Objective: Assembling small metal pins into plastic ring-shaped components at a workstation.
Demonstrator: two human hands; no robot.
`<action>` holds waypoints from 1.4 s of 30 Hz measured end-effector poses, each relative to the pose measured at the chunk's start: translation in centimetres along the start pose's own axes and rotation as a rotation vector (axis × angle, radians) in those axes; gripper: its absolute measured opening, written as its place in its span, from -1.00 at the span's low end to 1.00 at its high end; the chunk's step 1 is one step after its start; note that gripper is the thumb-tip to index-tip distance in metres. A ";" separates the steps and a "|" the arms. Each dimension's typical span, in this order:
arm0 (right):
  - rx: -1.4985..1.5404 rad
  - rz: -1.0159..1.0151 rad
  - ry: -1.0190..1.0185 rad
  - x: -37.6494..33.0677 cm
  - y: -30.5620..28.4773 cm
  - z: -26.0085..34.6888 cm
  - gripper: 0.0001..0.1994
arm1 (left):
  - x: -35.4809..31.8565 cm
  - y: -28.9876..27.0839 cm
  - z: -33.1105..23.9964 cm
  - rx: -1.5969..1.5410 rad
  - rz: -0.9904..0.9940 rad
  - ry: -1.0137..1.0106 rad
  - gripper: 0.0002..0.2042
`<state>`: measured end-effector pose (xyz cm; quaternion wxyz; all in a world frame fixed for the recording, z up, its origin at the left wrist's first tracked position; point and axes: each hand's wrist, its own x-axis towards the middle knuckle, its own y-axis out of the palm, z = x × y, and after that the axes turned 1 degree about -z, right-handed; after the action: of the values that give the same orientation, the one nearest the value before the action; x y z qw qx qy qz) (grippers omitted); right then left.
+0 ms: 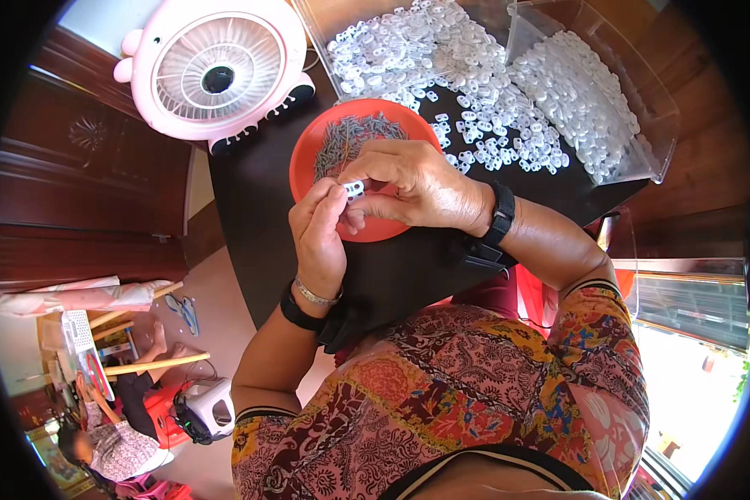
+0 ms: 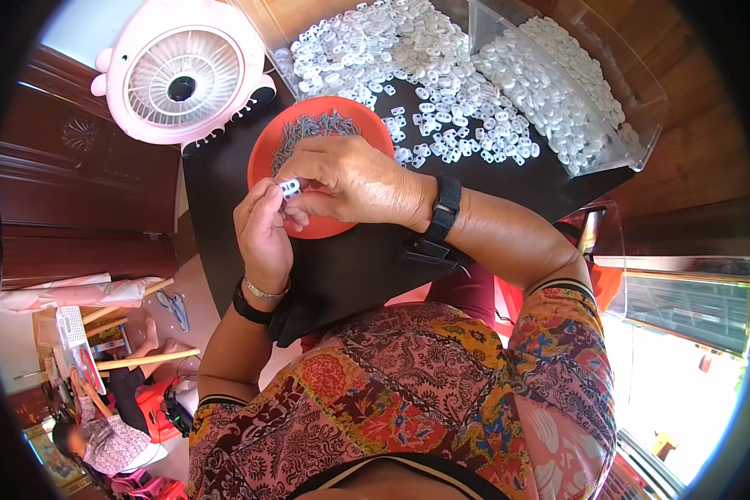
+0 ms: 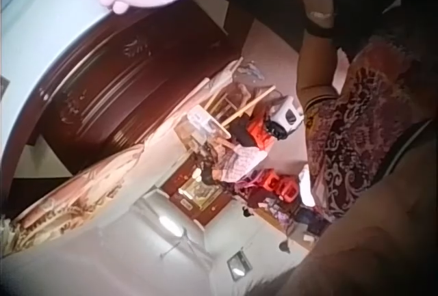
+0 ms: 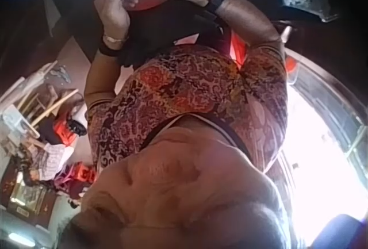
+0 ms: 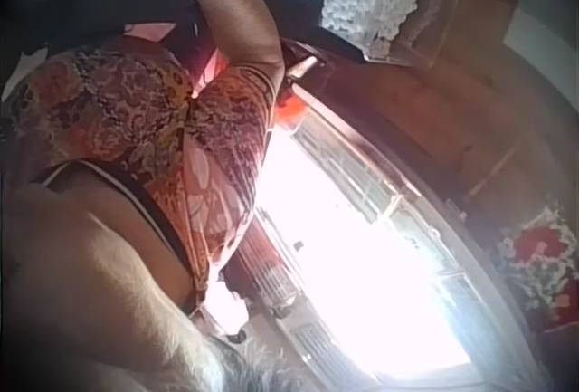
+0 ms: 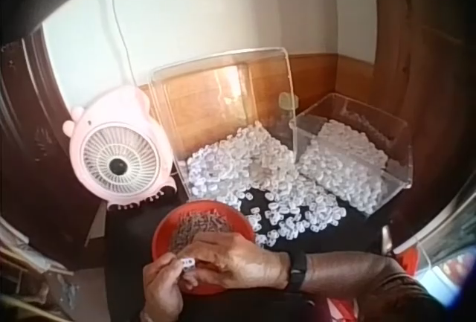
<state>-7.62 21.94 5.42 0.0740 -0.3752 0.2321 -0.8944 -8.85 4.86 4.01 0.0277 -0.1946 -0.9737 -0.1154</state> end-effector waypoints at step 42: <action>-0.168 -0.049 -0.081 -0.6 0.8 1.0 -0.83 | -0.9 0.2 -0.2 0.040 -0.040 -0.034 -0.78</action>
<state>-6.54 21.08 5.24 0.0298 -0.4214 0.2938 -0.8574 -7.99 4.66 4.14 0.0127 -0.1767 -0.9798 -0.0930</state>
